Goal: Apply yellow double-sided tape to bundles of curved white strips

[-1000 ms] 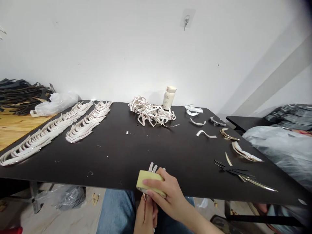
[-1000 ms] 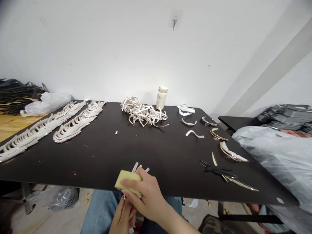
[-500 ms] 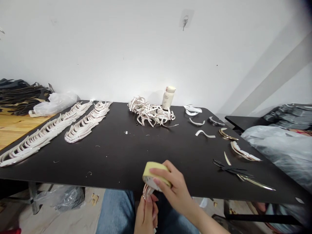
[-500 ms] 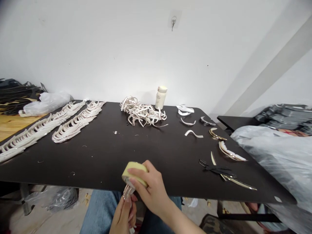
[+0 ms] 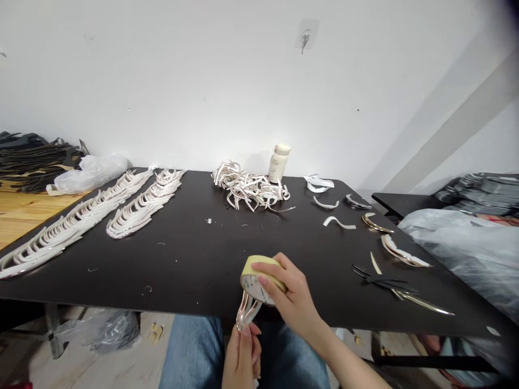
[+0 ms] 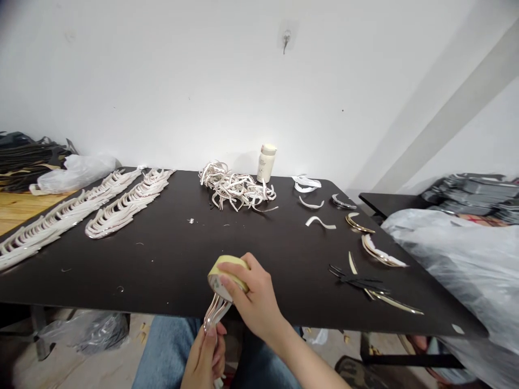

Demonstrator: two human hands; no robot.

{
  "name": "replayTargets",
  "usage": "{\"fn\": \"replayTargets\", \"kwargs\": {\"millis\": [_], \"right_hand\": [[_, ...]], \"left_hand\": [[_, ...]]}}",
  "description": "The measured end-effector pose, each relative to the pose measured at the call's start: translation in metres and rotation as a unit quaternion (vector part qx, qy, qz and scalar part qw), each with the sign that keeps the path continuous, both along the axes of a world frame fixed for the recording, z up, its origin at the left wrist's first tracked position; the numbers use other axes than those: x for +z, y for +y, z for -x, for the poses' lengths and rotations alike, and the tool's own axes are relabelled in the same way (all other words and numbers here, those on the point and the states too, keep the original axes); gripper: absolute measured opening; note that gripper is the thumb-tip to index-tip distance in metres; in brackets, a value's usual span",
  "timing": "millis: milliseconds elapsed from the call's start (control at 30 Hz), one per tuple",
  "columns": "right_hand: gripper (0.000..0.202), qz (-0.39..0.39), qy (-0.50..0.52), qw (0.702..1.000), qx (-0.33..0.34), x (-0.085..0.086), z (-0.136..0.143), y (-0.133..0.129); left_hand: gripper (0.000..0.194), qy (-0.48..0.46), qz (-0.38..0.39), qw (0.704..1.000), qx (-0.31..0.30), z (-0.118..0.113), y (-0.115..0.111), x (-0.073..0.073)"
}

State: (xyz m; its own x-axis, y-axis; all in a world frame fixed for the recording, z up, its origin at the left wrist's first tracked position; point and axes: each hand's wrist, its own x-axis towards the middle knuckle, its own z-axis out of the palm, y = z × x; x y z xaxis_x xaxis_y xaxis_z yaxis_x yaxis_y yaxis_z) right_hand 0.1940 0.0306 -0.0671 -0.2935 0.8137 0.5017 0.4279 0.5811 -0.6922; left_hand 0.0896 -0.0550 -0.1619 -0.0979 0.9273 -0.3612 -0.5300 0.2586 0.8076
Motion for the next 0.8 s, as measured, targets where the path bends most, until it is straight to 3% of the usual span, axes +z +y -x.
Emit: {"fn": "replayTargets", "kwargs": {"millis": [167,367,533,633,733,800], "right_hand": [[0.023,0.024,-0.082,0.996,0.014,-0.007,0.001,-0.002],[0.023,0.003,0.036,0.999,-0.026,-0.001,-0.004,0.007],[0.023,0.033,-0.086,0.996,0.011,-0.005,0.002,0.005],[0.023,0.025,-0.044,0.999,0.007,-0.005,-0.001,0.009],[0.024,-0.004,0.035,0.998,-0.043,-0.005,-0.006,0.015],[0.024,-0.010,0.013,0.999,-0.048,-0.007,-0.007,0.017]], "left_hand": [[0.062,0.003,0.003,1.000,-0.005,0.000,0.001,0.001],[0.061,-0.003,0.000,1.000,-0.007,0.000,0.000,0.002],[0.062,-0.006,0.008,1.000,-0.007,0.000,0.000,0.003],[0.063,-0.003,0.006,1.000,-0.006,0.000,0.000,0.004],[0.063,0.002,0.004,1.000,0.001,0.001,0.000,0.005],[0.063,0.004,0.005,1.000,0.002,0.001,0.000,0.005]]}}
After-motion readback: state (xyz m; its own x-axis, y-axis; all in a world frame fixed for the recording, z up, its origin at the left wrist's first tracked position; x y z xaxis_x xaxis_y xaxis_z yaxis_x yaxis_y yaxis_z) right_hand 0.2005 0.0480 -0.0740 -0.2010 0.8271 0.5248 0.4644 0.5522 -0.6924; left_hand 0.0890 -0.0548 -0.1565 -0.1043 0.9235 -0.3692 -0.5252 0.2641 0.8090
